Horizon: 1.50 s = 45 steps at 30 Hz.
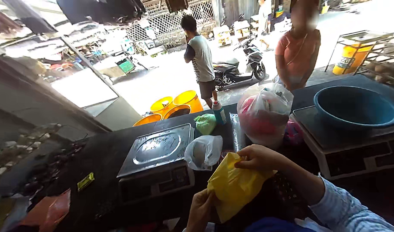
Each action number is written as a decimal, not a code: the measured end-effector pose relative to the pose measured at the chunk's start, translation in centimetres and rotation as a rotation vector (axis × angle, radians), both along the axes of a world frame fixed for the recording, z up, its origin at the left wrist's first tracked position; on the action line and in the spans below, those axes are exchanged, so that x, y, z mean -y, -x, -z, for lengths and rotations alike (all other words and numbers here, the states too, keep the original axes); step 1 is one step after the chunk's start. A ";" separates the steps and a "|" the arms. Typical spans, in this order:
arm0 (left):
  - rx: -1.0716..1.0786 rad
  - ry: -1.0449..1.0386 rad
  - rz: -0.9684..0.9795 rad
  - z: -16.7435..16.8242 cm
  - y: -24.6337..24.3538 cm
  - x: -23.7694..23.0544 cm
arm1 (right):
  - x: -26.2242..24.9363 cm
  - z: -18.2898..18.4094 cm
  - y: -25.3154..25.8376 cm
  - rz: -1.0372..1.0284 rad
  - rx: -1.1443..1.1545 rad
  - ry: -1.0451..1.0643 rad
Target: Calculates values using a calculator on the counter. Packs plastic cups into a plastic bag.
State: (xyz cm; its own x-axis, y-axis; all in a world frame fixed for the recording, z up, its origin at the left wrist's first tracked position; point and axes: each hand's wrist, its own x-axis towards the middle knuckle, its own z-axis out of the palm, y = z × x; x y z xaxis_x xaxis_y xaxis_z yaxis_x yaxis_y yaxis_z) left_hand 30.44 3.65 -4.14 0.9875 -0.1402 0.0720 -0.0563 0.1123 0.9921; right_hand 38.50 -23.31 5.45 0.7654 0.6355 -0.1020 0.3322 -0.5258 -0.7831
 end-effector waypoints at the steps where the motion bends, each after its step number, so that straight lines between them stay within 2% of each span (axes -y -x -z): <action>1: -0.037 -0.029 -0.015 -0.3 -0.4 -0.6 | -0.3 -0.1 -0.4 0.026 0.005 0.011; 3: -0.100 -0.047 -0.055 -1.0 -1.2 -1.5 | -1.0 -0.2 -0.9 0.096 0.026 0.013; 5: -0.122 0.001 -0.100 -1.6 -1.8 -2.0 | -2.0 0.2 -0.8 0.223 0.152 -0.009; 9: -0.162 0.313 -0.167 -1.4 -3.3 -2.2 | -5.6 2.6 0.8 0.528 0.764 -0.190; 11: -0.198 0.426 -0.169 -0.8 -4.0 -1.7 | -7.4 3.7 2.0 0.527 0.856 -0.256; 15: -0.242 0.423 -0.098 -0.7 -4.2 0.1 | -9.7 5.1 3.3 0.251 0.352 -0.230; 18: -0.258 0.329 -0.080 -1.8 -4.0 0.5 | -10.8 5.5 2.9 0.142 0.139 -0.272; 22: -0.141 0.245 -0.066 -1.8 -3.9 -1.0 | -10.7 5.0 2.1 -0.040 -0.094 -0.435; 24: 0.004 0.155 -0.123 -1.3 -3.8 -2.8 | -10.3 5.7 2.0 0.100 -0.238 -0.614; 26: 0.199 0.031 -0.236 -0.9 -3.9 -5.6 | -9.5 6.4 1.8 0.291 -0.454 -0.954; 27: 0.278 -0.055 -0.332 -0.8 -3.9 -6.9 | -8.9 6.9 1.5 0.313 -0.558 -1.154; 29: 0.295 -0.314 -0.530 -0.4 -3.8 -9.4 | -7.9 7.0 1.1 0.299 -0.679 -1.445; 31: 0.237 -0.566 -0.582 -0.2 -3.0 -11.2 | -8.0 6.2 1.1 0.331 -0.705 -1.532; 32: 0.323 -0.651 -0.554 0.3 -2.5 -11.6 | -8.4 5.8 1.3 0.354 -0.676 -1.496; 34: 0.665 -0.856 -0.507 0.9 -2.2 -11.1 | -10.0 4.8 1.8 0.400 -0.518 -1.242; 36: 0.836 -0.966 -0.442 0.0 -1.8 -8.9 | -12.0 4.3 2.6 0.282 -0.376 -1.029; 38: 0.807 -0.971 -0.439 -0.3 -1.4 -7.8 | -13.9 5.0 3.3 0.067 -0.251 -0.920; 40: 0.666 -0.803 -0.371 -0.6 -1.5 -10.1 | -14.8 5.3 3.8 -0.028 -0.006 -0.726; 42: 0.600 -0.557 -0.213 -1.9 -0.8 -14.0 | -14.4 5.0 4.0 0.091 0.210 -0.357; 43: 0.556 -0.437 -0.061 -2.7 -0.1 -15.8 | -14.2 5.3 3.8 0.179 0.233 -0.215; 44: 0.485 -0.362 0.097 -3.5 0.9 -17.0 | -13.9 5.8 3.4 0.271 0.236 -0.120; 45: 0.393 -0.424 0.186 -4.1 1.9 -17.7 | -13.6 6.5 2.9 0.365 0.239 -0.057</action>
